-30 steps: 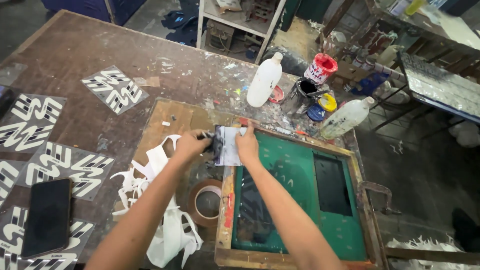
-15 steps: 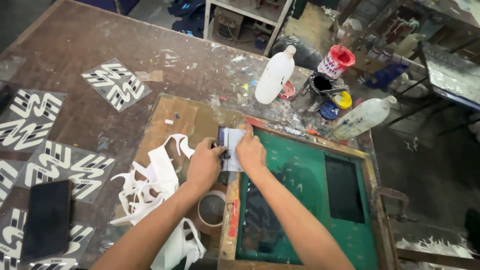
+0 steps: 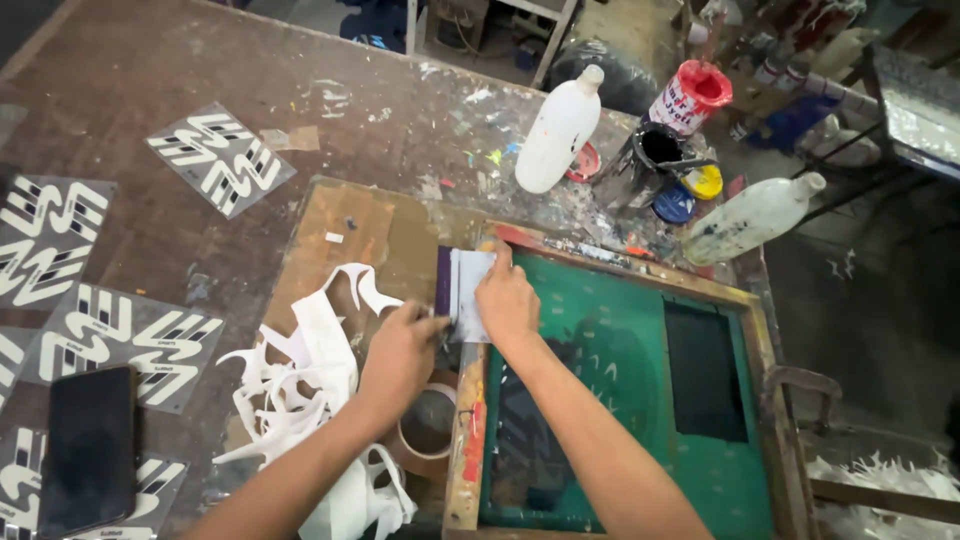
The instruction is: The person uses a white cloth to wipe a green screen printing frame, then uses a squeegee to apply white ink through the stencil onto a surface below. They lift the frame to reveal the printed design and repeat the process.
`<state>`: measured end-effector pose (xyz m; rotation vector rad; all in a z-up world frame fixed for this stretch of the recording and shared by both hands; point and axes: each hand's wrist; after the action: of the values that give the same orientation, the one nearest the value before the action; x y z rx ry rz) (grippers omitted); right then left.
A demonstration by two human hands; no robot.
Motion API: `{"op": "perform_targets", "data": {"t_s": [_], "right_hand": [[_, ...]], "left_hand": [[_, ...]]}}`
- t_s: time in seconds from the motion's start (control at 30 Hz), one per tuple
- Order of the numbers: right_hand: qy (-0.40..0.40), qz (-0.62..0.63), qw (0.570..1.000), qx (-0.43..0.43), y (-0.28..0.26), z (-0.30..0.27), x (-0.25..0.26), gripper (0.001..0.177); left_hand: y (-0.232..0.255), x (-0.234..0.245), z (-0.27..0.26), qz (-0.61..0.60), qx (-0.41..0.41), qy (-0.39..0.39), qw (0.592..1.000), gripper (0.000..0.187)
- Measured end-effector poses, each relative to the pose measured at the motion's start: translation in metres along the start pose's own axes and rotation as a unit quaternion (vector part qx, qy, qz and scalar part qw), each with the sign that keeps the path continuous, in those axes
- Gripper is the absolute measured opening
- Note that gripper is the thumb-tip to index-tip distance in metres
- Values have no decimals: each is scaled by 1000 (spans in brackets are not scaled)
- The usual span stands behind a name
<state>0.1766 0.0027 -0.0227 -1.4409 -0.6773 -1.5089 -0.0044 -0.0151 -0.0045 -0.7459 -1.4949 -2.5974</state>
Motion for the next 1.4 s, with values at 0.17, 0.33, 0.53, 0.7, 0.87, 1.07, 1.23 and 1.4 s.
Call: {"op": "perform_targets", "data": {"t_s": [0.17, 0.33, 0.53, 0.7, 0.87, 1.07, 1.23, 1.4], "right_hand": [[-24, -29, 999, -3, -4, -4, 8, 46], [-23, -28, 999, -13, -1, -1, -1, 48], [-9, -34, 999, 8, 1, -4, -3, 52], [16, -40, 999, 32, 11, -11, -14, 50], [10, -32, 999, -23, -3, -4, -2, 46], [13, -5, 1000, -22, 4, -2, -15, 45], [20, -26, 999, -16, 1, -3, -8, 46], [5, -7, 1000, -25, 0, -2, -10, 47]], "left_hand": [[-54, -28, 81, 42, 17, 58, 997, 27], [-22, -16, 57, 6, 8, 63, 998, 23], [3, 1, -12, 1, 19, 17, 1000, 25], [-27, -15, 38, 60, 72, -26, 995, 17], [-25, -17, 65, 20, -32, 73, 997, 19], [-1, 7, -7, 11, 48, -25, 998, 21], [-25, -13, 66, 15, 29, 16, 999, 17], [-23, -8, 41, 25, -5, 32, 999, 17]]}}
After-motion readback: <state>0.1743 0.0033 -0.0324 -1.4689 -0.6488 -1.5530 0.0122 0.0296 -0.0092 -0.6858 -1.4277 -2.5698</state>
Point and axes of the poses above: each hand's wrist, its own z-axis towards the middle knuckle, its own x-axis out of the back of the hand, y = z × x, and after that the axes turned 13 degrees about -z, right-handed
